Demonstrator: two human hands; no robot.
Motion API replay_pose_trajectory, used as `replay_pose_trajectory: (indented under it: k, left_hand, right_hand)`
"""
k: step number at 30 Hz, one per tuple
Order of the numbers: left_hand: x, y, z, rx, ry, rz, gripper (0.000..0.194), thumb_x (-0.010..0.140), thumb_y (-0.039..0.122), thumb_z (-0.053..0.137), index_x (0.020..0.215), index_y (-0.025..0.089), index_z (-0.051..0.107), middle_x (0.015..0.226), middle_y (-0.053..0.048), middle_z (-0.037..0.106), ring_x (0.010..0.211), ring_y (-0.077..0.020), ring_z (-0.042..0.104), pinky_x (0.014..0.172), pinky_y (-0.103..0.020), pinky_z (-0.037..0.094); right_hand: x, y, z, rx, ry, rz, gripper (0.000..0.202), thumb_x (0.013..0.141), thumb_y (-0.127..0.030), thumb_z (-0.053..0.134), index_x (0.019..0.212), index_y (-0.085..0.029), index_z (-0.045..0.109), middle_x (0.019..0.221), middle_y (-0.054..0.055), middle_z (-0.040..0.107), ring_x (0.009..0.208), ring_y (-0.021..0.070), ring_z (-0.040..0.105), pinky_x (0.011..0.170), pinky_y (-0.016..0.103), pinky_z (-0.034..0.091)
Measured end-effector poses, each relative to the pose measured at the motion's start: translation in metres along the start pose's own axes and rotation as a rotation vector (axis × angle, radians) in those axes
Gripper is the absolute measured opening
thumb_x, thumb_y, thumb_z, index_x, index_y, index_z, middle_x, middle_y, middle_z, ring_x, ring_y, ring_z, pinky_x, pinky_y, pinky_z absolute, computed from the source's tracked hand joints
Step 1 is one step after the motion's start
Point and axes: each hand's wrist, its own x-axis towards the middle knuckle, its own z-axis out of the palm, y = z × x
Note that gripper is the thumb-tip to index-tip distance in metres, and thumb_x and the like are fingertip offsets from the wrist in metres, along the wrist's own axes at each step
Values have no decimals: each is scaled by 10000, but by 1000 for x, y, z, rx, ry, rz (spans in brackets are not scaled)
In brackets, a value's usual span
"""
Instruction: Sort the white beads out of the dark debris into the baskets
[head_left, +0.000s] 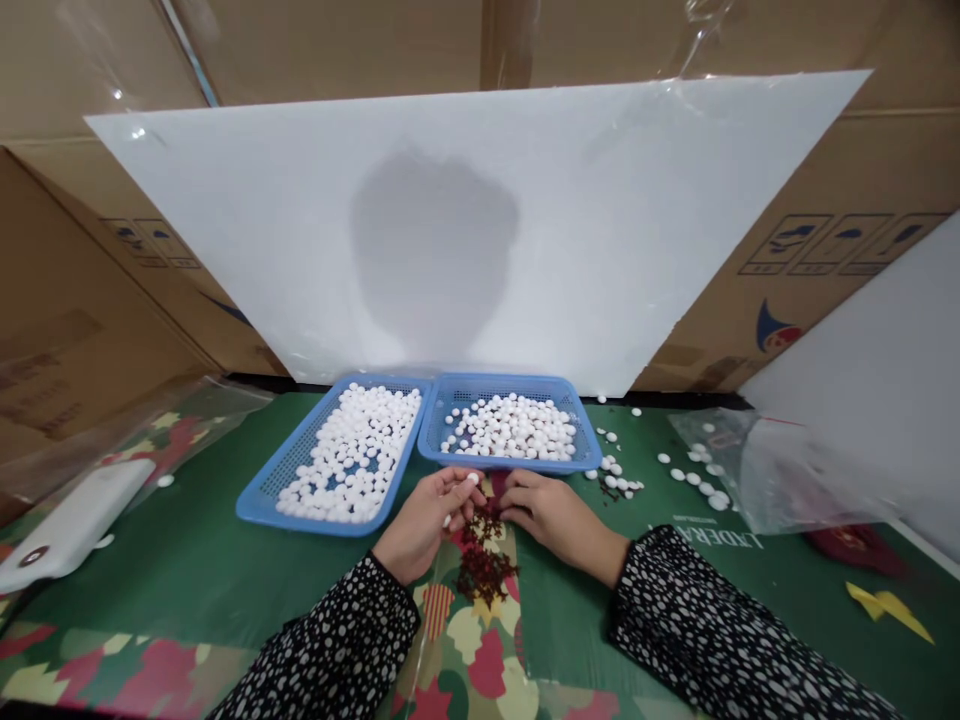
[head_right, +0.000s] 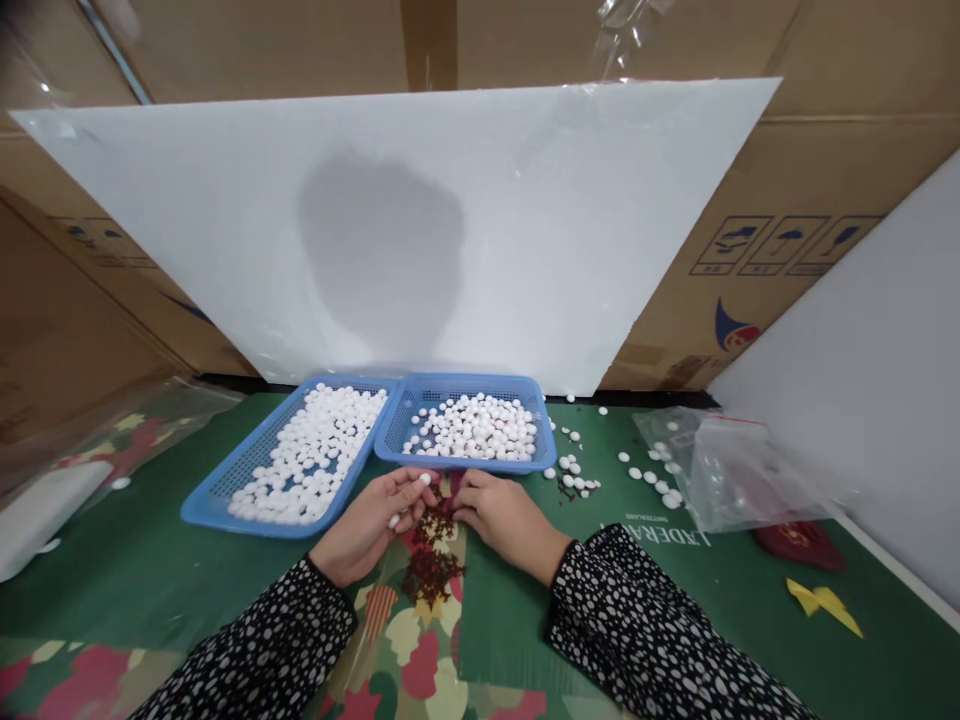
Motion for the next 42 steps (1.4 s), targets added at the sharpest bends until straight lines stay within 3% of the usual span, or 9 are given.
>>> replay_pose_trajectory:
  k: [7, 12, 15, 21, 27, 32, 42]
  left_hand:
    - [0, -1, -3, -10, -13, -25, 286, 754, 315, 728, 948, 121, 644, 843, -67, 655, 557, -63, 420, 464, -194, 238]
    - [-2, -1, -1, 9, -79, -23, 289, 706, 347, 773, 832, 132, 625, 815, -71, 680, 514, -50, 397, 457, -197, 217]
    - [-3, -2, 1, -5, -150, -37, 297, 684, 332, 792, 781, 144, 584, 786, -65, 676, 525, -60, 439, 441, -196, 178]
    - [-4, -6, 2, -18, -181, -25, 282, 709, 280, 779, 762, 159, 530, 723, -31, 644, 514, -56, 433, 429, -190, 155]
    - [-6, -4, 4, -63, -133, 5, 270, 719, 273, 771, 783, 157, 535, 678, -15, 624, 514, -56, 429, 427, -181, 166]
    - [-6, -3, 6, -91, -107, 25, 260, 729, 288, 766, 753, 150, 547, 541, 48, 503, 465, -44, 344, 427, -181, 177]
    - [-6, -8, 7, -113, -39, 54, 283, 698, 267, 782, 711, 152, 523, 544, 52, 510, 467, -43, 342, 431, -172, 206]
  right_hand:
    - [0, -5, -4, 57, 47, -1, 100, 900, -174, 581, 875, -196, 675, 891, 38, 643, 822, 177, 623, 744, 304, 509]
    - [3, -23, -10, 298, 367, 72, 110, 926, -237, 564, 878, -211, 660, 832, 29, 666, 781, 181, 623, 720, 308, 496]
    - [6, -35, -9, 401, 456, 99, 113, 919, -237, 576, 848, -207, 660, 808, 29, 667, 758, 180, 623, 698, 300, 490]
    - [6, -41, -3, 477, 456, 101, 92, 895, -211, 606, 835, -208, 677, 815, 29, 670, 762, 178, 621, 704, 302, 485]
    - [3, -41, -2, 567, 467, 88, 124, 896, -197, 606, 915, -233, 723, 897, 41, 701, 852, 189, 643, 780, 331, 515]
    - [2, -42, -2, 535, 447, 36, 192, 903, -178, 589, 1010, -261, 725, 971, 43, 703, 903, 188, 646, 808, 348, 534]
    - [1, -41, 3, 489, 446, -37, 228, 910, -135, 570, 1036, -244, 725, 993, 49, 699, 918, 170, 649, 807, 325, 541]
